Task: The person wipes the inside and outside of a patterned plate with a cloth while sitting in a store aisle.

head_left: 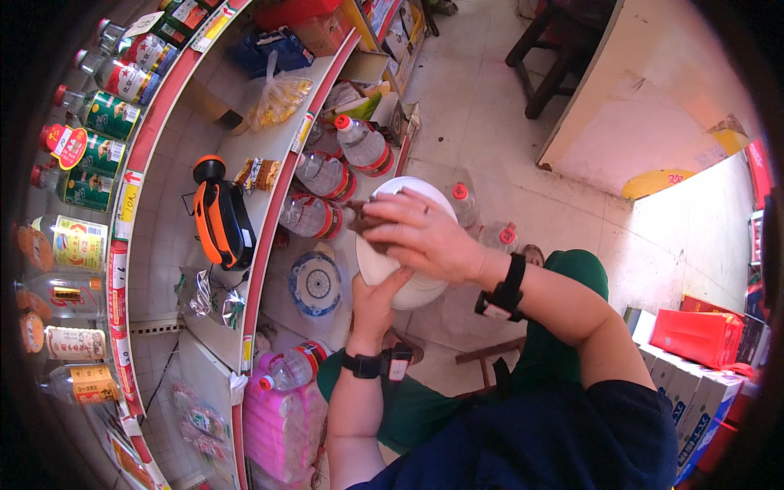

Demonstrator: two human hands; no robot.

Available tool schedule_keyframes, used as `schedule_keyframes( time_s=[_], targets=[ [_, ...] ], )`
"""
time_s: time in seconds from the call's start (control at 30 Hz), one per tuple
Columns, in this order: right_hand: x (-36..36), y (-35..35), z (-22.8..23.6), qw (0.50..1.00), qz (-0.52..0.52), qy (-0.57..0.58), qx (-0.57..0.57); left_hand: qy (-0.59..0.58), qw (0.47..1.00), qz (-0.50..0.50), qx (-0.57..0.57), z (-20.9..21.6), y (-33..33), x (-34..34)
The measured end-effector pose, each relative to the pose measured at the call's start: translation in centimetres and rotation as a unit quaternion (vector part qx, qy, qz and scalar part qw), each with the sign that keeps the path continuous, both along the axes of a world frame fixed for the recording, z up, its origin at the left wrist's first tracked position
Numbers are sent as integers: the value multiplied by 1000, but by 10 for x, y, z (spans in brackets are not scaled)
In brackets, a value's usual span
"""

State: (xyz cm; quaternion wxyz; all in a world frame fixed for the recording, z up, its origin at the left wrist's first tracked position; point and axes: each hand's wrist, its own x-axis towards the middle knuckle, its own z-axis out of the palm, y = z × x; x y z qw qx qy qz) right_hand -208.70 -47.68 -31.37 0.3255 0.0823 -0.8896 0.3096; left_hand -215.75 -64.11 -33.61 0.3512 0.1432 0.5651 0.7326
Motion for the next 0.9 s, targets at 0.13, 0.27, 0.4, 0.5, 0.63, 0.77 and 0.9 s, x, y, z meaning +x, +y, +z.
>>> schedule_keyframes(
  time_s=[0.13,0.27,0.4,0.5,0.63,0.77,0.9],
  targets=[
    [-8,32,-25,989,-56,-9,-134,-12,998,-33,-49,-1,0,-1],
    [-9,28,-48,908,-107,-104,-391,-44,995,71,46,4,-10,-4],
    [-6,24,-47,786,-47,-123,-604,-49,989,62,124,1,-15,-11],
    [-4,42,-48,808,-9,-111,-578,-163,964,-15,209,1,-27,-27],
    [3,42,-27,915,28,-118,-386,-167,978,-32,122,3,-36,-37],
    [3,29,-18,973,30,-84,-211,-107,993,-24,47,0,-28,-20],
    [1,10,-6,998,36,-49,-9,-106,992,-43,56,-8,-22,-16]
  ],
)
